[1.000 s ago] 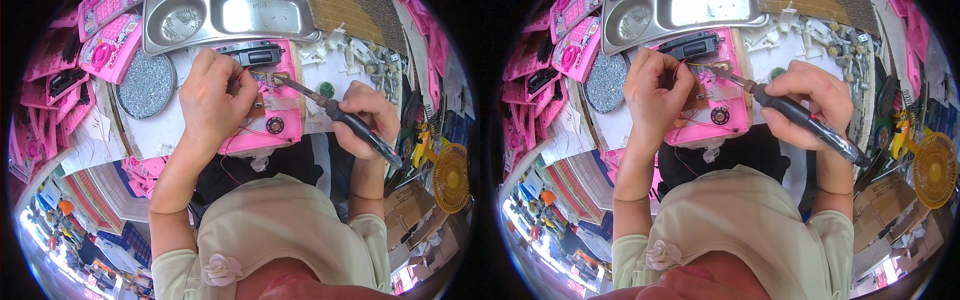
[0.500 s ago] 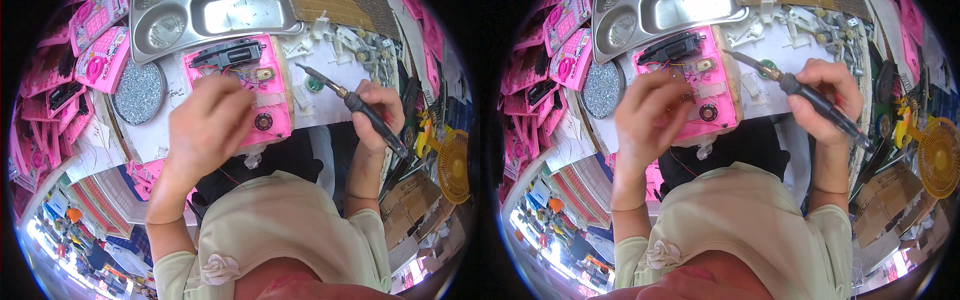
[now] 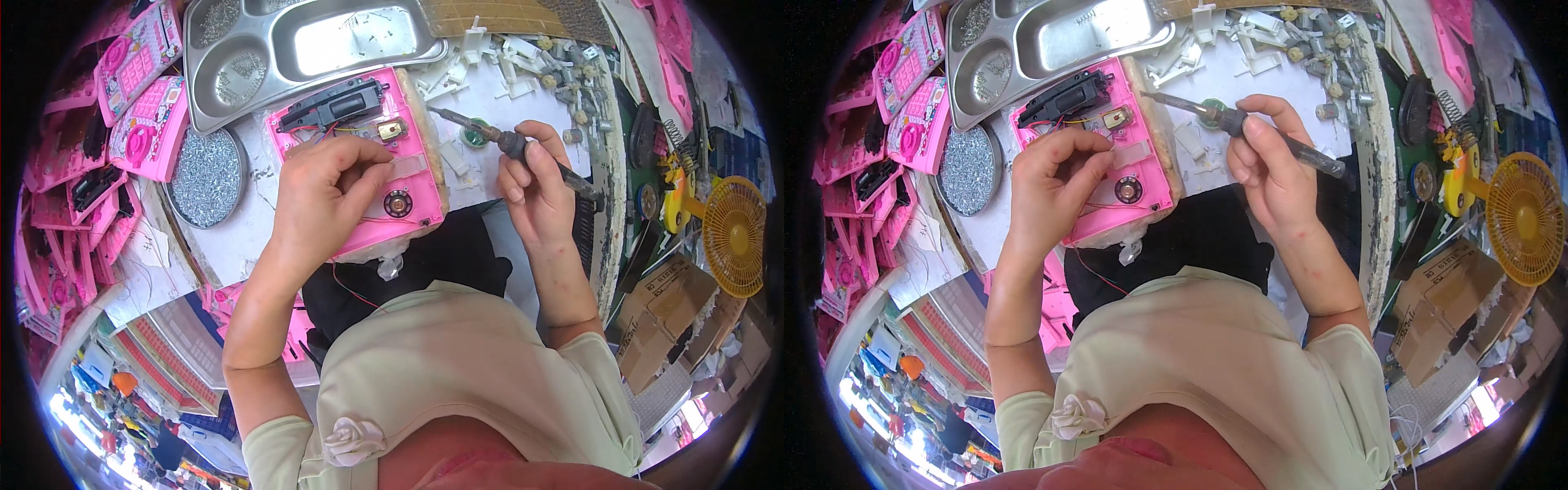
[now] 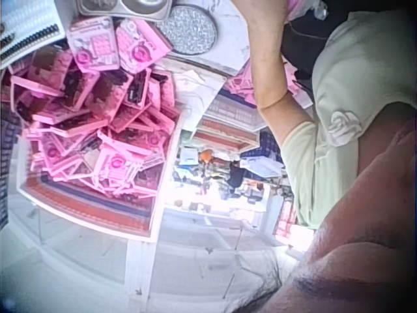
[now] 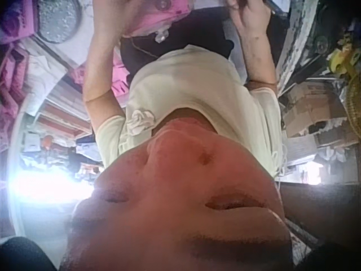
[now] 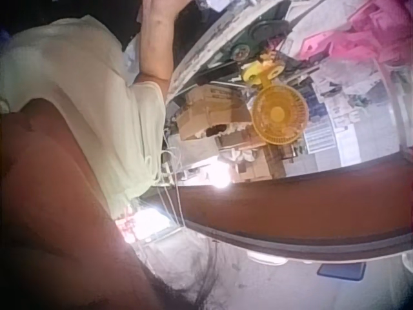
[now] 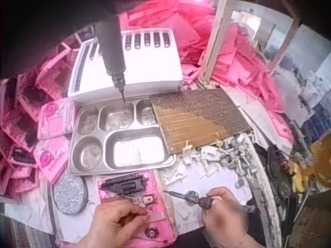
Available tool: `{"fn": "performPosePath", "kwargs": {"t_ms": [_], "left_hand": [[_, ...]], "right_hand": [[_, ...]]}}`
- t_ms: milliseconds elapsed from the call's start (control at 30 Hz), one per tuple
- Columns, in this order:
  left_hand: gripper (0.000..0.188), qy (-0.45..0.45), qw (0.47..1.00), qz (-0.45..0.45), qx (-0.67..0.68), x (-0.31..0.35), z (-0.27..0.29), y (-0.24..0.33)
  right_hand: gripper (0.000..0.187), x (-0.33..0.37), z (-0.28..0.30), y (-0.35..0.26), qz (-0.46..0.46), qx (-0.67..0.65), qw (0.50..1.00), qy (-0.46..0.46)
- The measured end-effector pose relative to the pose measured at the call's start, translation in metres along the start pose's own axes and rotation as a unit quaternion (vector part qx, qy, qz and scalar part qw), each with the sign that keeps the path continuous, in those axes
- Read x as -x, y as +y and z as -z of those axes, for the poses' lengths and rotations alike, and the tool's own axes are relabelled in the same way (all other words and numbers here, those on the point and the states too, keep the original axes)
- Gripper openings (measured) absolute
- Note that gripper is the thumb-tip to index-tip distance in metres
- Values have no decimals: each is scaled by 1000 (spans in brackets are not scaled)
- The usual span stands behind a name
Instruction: Assemble pink plastic toy units by soldering electronic components and fastening the casing with screws.
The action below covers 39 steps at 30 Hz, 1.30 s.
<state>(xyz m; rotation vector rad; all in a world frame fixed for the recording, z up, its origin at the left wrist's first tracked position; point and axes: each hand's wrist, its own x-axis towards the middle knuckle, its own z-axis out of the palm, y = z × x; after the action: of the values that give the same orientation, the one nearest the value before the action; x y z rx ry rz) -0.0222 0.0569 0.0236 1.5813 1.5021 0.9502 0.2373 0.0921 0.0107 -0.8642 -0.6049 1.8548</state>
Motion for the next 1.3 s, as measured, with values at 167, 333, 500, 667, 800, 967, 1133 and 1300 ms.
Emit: {"fn": "performPosePath", "kwargs": {"t_ms": [167, 333, 500, 667, 800, 967, 1133, 1300], "left_hand": [[8, -19, 994, 82, 66, 0, 4, 4], [9, -14, 990, 81, 113, 0, 4, 0], [9, -19, 988, 99, 117, 1, 6, -1], [10, -8, 991, 63, 118, 1, 3, -2], [10, -44, 998, -28, 17, 1, 8, -1], [10, -72, 983, -122, -120, 4, 11, 3], [18, -87, 983, -99, -125, 6, 9, 2], [19, -88, 979, -113, -142, 7, 10, 3]], "right_hand": [[44, -10, -17, 12, 74, 141, 986, -48], [60, -27, -56, 44, 252, 363, 890, -114], [61, -32, -58, 50, 251, 375, 885, -118], [60, -31, -57, 49, 359, 461, 803, -118], [47, -22, -39, 13, 321, 477, 806, -145], [30, 10, 6, -20, 264, 368, 879, -152], [24, 21, 18, -13, 238, 392, 862, -218], [24, 26, 15, -5, 243, 411, 851, -217]]}}
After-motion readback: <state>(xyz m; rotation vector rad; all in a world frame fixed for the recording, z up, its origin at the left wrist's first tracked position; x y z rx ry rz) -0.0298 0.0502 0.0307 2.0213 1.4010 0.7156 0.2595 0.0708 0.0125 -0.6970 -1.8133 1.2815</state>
